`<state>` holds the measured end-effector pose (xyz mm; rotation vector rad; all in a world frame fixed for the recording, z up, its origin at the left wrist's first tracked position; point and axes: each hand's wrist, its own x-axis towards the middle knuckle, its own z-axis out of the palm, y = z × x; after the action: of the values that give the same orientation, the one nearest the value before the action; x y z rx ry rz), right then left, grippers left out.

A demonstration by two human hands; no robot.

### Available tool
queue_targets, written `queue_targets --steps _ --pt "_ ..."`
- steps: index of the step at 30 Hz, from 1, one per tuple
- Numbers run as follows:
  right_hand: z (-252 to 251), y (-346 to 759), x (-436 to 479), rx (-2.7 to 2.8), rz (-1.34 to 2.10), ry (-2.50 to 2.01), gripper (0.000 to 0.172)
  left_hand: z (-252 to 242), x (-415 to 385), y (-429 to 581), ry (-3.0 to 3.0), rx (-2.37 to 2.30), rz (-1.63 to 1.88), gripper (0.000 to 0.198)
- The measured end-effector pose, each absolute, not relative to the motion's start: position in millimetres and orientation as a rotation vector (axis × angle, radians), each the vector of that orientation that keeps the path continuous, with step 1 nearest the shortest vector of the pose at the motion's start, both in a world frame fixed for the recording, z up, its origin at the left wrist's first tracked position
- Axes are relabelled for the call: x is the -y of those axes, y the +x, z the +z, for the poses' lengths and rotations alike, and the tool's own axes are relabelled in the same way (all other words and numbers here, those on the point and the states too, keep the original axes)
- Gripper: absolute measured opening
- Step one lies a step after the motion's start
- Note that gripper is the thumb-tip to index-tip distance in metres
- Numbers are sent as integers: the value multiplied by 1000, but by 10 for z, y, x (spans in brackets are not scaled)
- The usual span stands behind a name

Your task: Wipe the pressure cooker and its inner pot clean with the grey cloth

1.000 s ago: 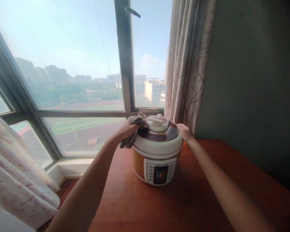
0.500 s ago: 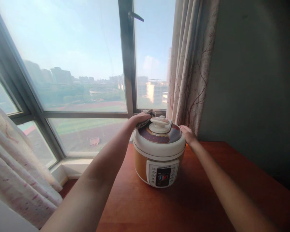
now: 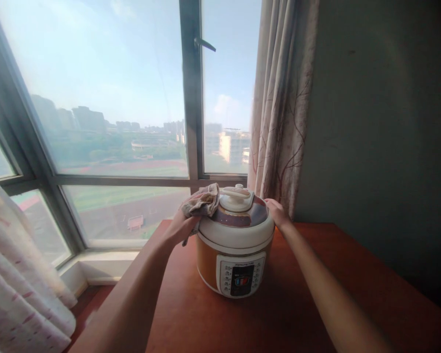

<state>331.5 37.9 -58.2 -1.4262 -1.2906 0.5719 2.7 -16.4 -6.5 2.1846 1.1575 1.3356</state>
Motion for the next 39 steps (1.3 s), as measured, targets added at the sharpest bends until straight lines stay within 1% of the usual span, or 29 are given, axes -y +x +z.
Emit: queue_targets --steps 5,9,12,15,19,22,24,25,28,31,33,35,37,39 --pt "-558 3285 -358 1247 651 -1349 35 -378 712 328 2490 -1258 1563 55" --pt "-522 3264 -274 1225 688 -1285 32 -510 1044 718 2756 -1239 1543 65" --pt "-488 3272 -163 1229 709 -1243 35 -480 1151 980 2967 -1137 1382 72" --pt "-443 3317 -45 1238 710 -1204 40 -404 1171 1184 3172 -1021 1103 76" --pt "-337 3358 171 1225 638 -1157 51 -302 1146 1338 3385 -792 794 65" --pt "-234 3251 505 1295 356 -1074 50 -240 1119 1346 3427 -685 745 60" --pt "-181 3098 794 1433 104 -993 44 -215 1111 1297 3408 -670 777 59" --pt "-166 3009 933 1526 80 -967 42 -210 1115 1257 3388 -698 805 60" --pt "-169 2767 1227 1826 160 -939 42 -215 1149 1061 3311 -823 859 65" --pt "-235 2634 1298 1921 151 -999 45 -211 1168 741 3202 -772 885 70" --pt "-291 2573 1287 1931 46 -1044 49 -198 1107 473 3036 -729 1000 63" --pt "-346 2487 1280 1969 -120 -1095 56 -195 946 209 2733 -832 1219 40" --pt "-393 2364 1288 1991 -307 -1170 65 -224 691 5 2398 -1120 1469 37" --pt "-428 2229 1294 1977 -452 -1249 74 -290 400 -101 2204 -1318 1493 39"
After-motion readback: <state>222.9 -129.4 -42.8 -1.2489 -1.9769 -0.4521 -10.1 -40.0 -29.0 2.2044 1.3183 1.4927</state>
